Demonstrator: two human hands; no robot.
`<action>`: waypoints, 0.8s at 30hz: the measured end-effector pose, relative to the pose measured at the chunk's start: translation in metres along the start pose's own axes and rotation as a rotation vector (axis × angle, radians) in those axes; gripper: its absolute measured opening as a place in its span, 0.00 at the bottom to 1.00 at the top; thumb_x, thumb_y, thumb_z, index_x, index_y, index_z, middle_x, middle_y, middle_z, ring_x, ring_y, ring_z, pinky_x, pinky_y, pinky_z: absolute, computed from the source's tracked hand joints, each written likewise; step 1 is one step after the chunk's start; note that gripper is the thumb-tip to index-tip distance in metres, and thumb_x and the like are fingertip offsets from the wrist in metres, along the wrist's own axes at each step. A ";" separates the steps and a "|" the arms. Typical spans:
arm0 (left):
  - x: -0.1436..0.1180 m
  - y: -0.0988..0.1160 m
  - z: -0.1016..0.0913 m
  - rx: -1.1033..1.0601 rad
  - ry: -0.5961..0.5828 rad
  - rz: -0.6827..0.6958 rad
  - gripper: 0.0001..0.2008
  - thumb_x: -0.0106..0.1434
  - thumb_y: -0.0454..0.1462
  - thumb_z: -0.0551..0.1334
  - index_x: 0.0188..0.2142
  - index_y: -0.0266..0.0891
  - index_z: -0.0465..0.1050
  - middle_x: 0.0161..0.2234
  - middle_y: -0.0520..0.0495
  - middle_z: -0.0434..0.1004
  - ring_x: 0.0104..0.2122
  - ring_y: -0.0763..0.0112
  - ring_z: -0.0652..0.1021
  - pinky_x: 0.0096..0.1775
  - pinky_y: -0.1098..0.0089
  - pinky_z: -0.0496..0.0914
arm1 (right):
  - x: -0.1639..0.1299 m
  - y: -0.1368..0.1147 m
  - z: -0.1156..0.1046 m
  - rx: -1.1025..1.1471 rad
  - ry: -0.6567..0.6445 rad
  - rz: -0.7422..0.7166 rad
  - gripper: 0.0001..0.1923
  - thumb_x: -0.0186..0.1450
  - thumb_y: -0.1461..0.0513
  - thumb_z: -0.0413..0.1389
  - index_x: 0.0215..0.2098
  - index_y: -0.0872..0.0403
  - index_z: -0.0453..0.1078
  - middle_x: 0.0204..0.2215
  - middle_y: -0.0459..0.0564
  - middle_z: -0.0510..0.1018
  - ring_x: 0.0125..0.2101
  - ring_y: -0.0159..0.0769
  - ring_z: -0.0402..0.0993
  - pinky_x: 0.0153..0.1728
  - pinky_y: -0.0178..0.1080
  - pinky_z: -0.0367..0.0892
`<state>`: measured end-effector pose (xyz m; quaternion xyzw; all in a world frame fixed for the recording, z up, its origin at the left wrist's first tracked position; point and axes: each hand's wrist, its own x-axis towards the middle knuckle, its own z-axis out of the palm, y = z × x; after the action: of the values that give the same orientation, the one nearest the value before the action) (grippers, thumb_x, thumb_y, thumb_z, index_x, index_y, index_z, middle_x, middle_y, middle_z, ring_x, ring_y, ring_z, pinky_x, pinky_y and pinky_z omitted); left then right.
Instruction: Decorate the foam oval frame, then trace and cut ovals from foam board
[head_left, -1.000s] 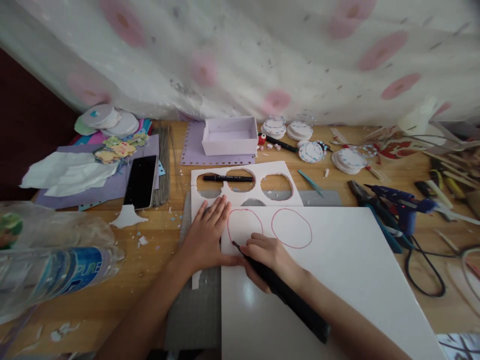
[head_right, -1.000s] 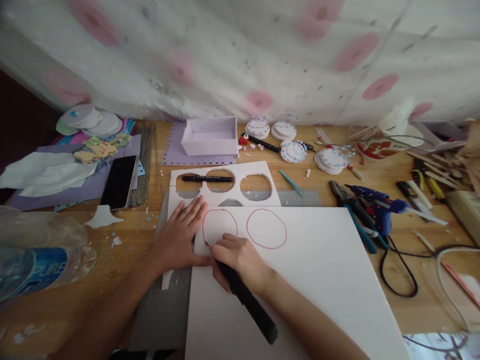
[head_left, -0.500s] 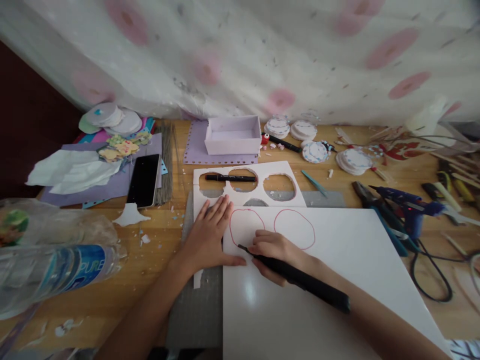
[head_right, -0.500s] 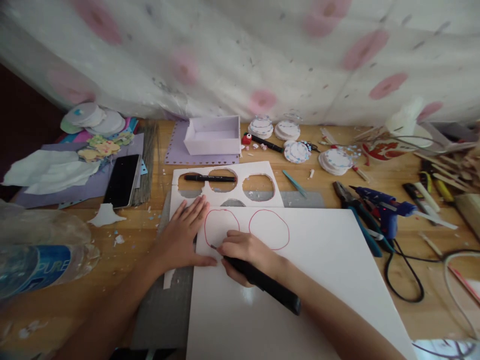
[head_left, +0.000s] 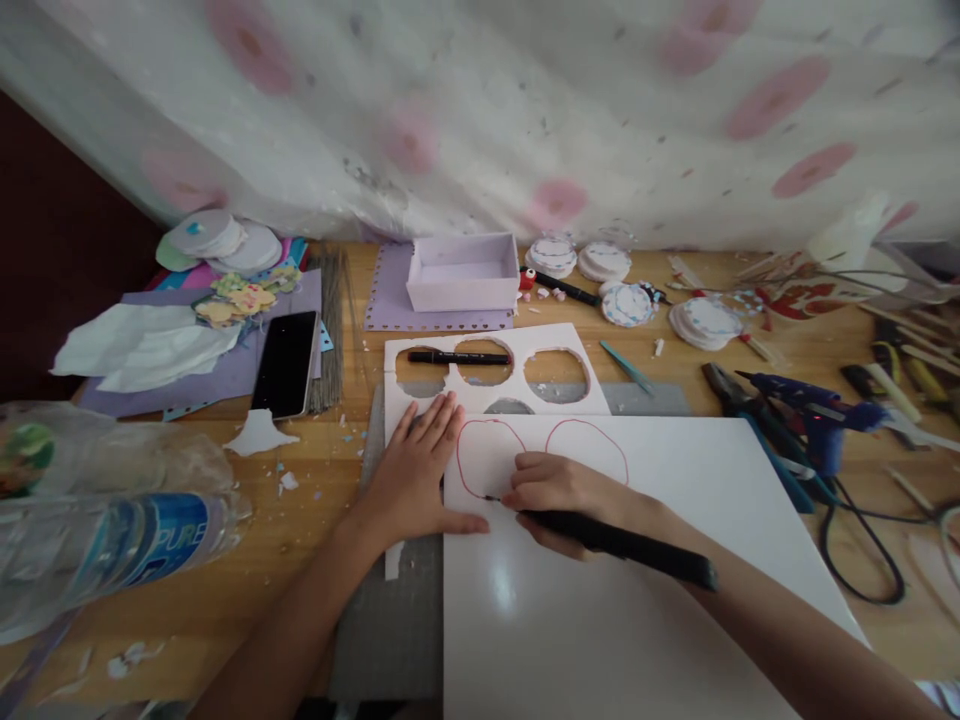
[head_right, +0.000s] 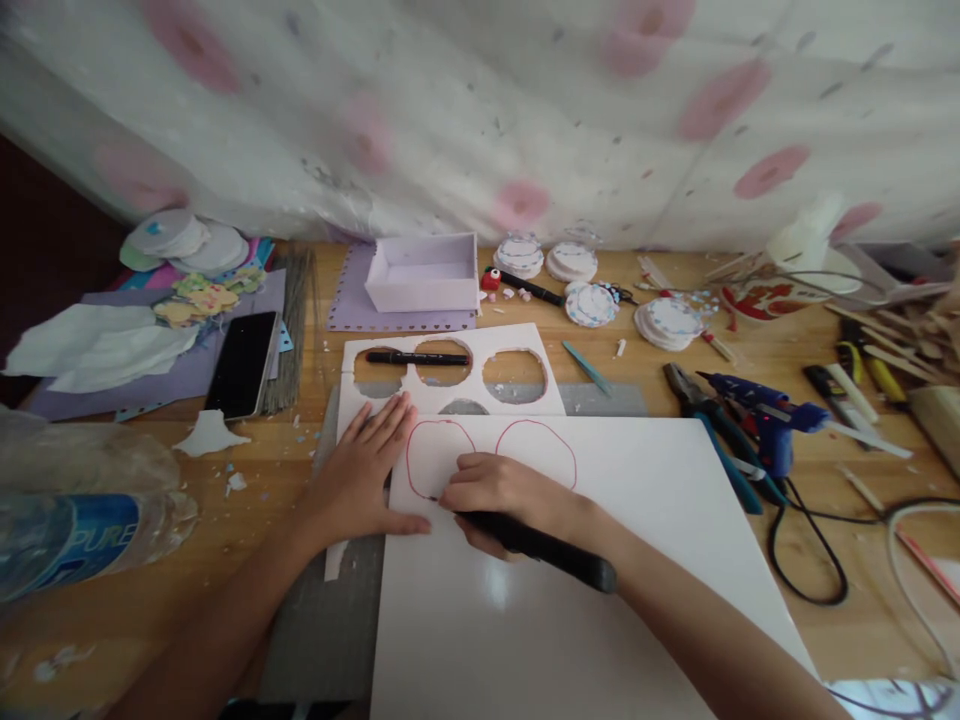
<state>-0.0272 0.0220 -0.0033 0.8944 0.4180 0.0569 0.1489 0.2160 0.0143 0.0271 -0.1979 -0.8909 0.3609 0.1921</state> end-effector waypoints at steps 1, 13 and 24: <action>0.000 0.000 0.000 -0.001 -0.002 -0.001 0.64 0.46 0.72 0.52 0.68 0.28 0.40 0.69 0.30 0.38 0.68 0.49 0.46 0.66 0.50 0.38 | -0.003 0.001 0.002 0.028 0.025 0.013 0.07 0.62 0.69 0.50 0.35 0.52 0.65 0.26 0.47 0.70 0.29 0.34 0.65 0.30 0.36 0.62; 0.000 0.003 0.000 -0.029 0.013 -0.042 0.66 0.44 0.72 0.55 0.68 0.28 0.40 0.69 0.30 0.38 0.68 0.48 0.45 0.66 0.50 0.39 | -0.005 -0.024 0.015 0.093 0.734 0.381 0.06 0.59 0.65 0.55 0.33 0.50 0.61 0.21 0.42 0.71 0.20 0.29 0.67 0.21 0.32 0.63; 0.000 0.006 0.001 -0.017 0.003 -0.105 0.62 0.47 0.60 0.61 0.67 0.22 0.37 0.68 0.26 0.36 0.68 0.48 0.42 0.66 0.52 0.40 | 0.029 -0.023 0.074 0.147 0.741 0.565 0.08 0.60 0.64 0.55 0.36 0.51 0.60 0.21 0.41 0.73 0.17 0.29 0.69 0.18 0.32 0.64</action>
<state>-0.0223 0.0185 -0.0023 0.8698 0.4641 0.0538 0.1585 0.1508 -0.0280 0.0001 -0.5339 -0.6457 0.3660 0.4050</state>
